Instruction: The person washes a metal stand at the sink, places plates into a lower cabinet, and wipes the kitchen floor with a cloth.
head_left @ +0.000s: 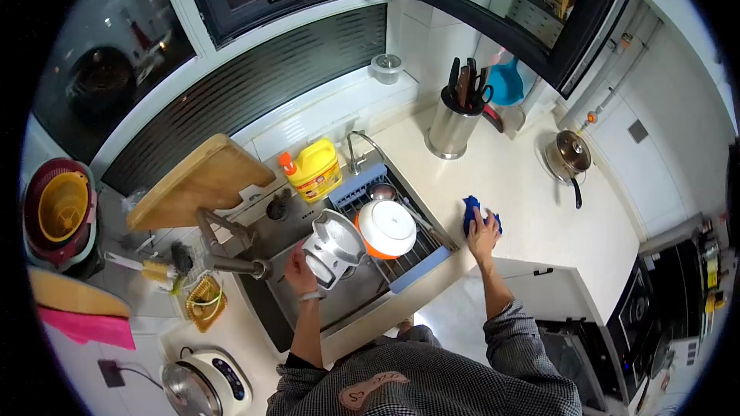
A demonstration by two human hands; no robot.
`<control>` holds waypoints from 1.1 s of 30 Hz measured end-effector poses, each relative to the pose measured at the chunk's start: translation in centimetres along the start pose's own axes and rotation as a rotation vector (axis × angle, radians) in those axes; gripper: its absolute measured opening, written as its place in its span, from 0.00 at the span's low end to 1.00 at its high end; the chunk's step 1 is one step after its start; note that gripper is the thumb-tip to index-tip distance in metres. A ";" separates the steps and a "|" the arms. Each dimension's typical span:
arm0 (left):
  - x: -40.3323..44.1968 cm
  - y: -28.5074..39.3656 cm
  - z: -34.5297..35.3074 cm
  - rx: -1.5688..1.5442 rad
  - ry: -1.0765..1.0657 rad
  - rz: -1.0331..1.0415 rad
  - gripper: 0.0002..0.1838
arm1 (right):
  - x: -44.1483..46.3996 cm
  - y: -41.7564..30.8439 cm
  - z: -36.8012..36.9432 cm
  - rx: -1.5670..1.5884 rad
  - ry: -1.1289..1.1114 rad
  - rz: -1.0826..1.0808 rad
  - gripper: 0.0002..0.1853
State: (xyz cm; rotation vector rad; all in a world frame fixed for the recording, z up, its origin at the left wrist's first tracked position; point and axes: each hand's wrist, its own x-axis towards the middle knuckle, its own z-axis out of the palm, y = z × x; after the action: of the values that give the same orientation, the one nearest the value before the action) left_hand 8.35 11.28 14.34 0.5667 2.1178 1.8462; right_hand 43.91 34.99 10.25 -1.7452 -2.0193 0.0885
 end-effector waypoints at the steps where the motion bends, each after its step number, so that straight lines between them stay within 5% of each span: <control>1: -0.3 0.7 0.5 0.003 0.041 -0.004 0.16 | 0.3 3.2 2.4 -0.042 0.016 -0.081 0.24; 6: -1.0 1.6 2.7 0.002 0.234 0.172 0.17 | -3.3 6.2 3.2 -0.065 -0.176 -0.212 0.25; 8: -2.0 4.0 3.4 0.051 0.278 0.204 0.17 | -3.1 6.4 3.1 0.127 -0.220 -0.354 0.17; 10: -2.3 5.4 4.1 0.079 0.312 0.251 0.18 | -2.8 3.0 2.5 0.560 -0.120 -0.044 0.13; 13: -3.3 7.1 4.8 0.092 0.287 0.207 0.17 | -1.5 -6.5 -2.3 1.032 -0.078 0.006 0.14; 14: -3.9 9.0 5.2 0.078 0.249 0.236 0.17 | -1.4 -10.2 -5.2 1.101 -0.266 0.109 0.14; 16: -5.2 11.8 5.5 0.060 0.204 0.275 0.16 | -2.1 -17.2 -8.8 1.286 -0.286 -0.003 0.14; 19: -5.9 13.9 5.6 0.055 0.126 0.176 0.14 | -2.9 -24.6 -11.9 0.751 0.012 -0.493 0.21; 21: -5.5 14.6 5.0 -0.050 0.196 0.425 0.13 | -2.6 -25.9 -10.7 0.854 0.045 -0.414 0.22; 24: -5.3 15.7 3.0 -0.136 0.203 0.380 0.13 | -1.9 -26.6 -10.0 1.241 -0.239 -0.012 0.23; 28: -5.2 16.7 1.2 -0.240 0.204 0.308 0.12 | -0.7 -27.0 -9.3 1.317 -0.177 -0.003 0.18; 30: -4.3 17.0 -0.8 -0.226 -0.198 0.190 0.13 | 0.8 -27.1 -9.8 1.307 -0.186 -0.048 0.18; 31: -3.6 17.1 -0.8 -0.231 -0.198 0.198 0.13 | 1.5 -27.4 -10.1 1.341 -0.136 -0.088 0.17; 33: -2.3 17.5 -1.0 -0.019 -0.398 0.493 0.13 | 1.9 -28.4 -11.8 1.327 -0.104 -0.124 0.17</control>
State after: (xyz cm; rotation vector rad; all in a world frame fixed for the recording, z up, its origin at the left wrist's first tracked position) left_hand 11.90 11.27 31.61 1.4222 1.7963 1.7763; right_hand 22.21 28.42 31.03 -0.7400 -1.4385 1.1759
